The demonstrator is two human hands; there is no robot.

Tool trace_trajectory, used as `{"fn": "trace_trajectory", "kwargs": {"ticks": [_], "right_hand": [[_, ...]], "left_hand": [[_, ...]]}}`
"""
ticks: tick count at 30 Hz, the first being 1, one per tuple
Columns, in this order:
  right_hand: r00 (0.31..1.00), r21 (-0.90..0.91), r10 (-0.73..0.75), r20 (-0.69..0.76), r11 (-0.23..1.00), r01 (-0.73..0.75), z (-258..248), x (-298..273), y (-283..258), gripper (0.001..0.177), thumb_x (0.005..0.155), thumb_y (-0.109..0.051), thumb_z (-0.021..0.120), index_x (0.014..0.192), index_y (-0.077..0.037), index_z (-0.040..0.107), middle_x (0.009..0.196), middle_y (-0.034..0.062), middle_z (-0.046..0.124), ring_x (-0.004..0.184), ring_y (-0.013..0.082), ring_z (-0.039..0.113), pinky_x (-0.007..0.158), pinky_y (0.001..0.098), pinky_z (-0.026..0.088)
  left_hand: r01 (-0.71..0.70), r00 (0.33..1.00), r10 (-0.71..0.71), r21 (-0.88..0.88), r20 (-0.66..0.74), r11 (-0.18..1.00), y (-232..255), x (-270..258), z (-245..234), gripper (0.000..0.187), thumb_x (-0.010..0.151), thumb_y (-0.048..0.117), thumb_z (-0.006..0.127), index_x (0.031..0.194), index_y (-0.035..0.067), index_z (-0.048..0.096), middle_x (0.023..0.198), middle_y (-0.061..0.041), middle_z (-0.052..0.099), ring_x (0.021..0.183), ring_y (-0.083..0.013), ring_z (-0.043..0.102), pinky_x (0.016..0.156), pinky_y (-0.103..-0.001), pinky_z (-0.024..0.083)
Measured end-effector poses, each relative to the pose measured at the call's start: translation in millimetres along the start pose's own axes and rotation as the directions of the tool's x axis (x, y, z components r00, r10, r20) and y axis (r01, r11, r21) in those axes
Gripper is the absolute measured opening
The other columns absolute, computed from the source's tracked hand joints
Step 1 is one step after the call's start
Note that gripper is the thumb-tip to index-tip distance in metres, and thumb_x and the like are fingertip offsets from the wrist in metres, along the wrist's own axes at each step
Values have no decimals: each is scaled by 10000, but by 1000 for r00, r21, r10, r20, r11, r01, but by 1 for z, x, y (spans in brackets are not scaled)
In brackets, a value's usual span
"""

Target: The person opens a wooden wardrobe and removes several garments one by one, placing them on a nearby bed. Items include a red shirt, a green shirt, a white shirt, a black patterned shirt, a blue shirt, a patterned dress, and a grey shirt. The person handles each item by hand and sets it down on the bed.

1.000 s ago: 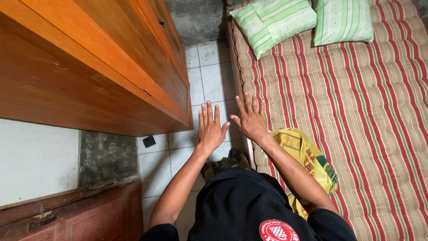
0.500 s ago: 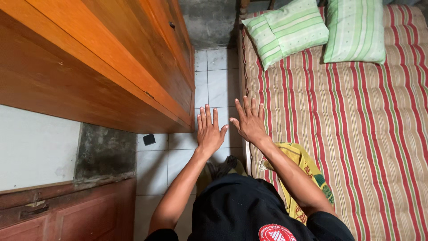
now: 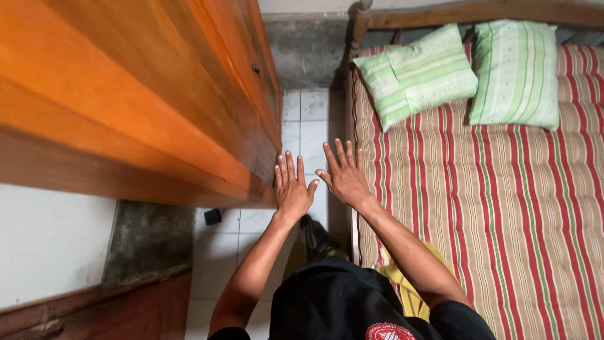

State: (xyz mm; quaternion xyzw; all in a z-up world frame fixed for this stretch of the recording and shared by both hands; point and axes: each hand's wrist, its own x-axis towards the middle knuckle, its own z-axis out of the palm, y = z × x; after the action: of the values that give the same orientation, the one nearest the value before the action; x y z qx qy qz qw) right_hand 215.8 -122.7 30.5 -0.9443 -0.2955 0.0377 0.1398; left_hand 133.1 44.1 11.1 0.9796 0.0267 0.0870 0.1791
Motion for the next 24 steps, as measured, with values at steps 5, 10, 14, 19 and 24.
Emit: {"fn": "trace_trajectory", "kwargs": {"ticks": [5,10,14,19,24], "right_hand": [[996,3,-51,-72,999,51,-17,64,-4,773,1038,-596,367,1631,-125,210,1658,255,208,1520,492,154,1198,649,109],[982,38,-118,-150,991,125,-32,123,-7,762,1043,-565,403,1626,-102,242,1638,263,280,1509,512,205,1199,655,142],[970,23,-156,-187,986,163,-48,163,-9,762,1047,-553,420,1625,-88,245,1631,267,299,1498,525,227,1189,662,154],[956,13,-199,-213,978,206,-56,215,-12,755,1051,-545,423,1626,-87,250,1603,255,356,1490,522,256,1190,664,166],[946,61,-255,-201,961,271,-58,275,-11,720,1069,-496,431,1622,-72,252,1579,236,404,1488,503,284,1198,652,188]], "left_hand": [[28,999,-28,-8,-33,1000,-22,57,-14,837,951,420,643,1541,-82,326,1652,-338,93,1546,-493,50,1239,-585,84],[32,993,-30,17,-116,999,-48,109,-35,845,956,413,652,1545,-93,318,1647,-344,103,1546,-497,61,1244,-591,88],[43,984,-35,47,-176,998,-60,148,-53,843,972,399,652,1555,-97,300,1656,-345,105,1553,-493,56,1254,-589,88],[64,980,-53,55,-191,996,-71,186,-63,873,945,384,677,1556,-103,288,1648,-349,102,1549,-498,39,1250,-589,86],[80,977,-54,119,-206,990,-89,231,-63,886,911,346,724,1554,-83,289,1663,-332,111,1562,-483,40,1256,-584,92]]}}
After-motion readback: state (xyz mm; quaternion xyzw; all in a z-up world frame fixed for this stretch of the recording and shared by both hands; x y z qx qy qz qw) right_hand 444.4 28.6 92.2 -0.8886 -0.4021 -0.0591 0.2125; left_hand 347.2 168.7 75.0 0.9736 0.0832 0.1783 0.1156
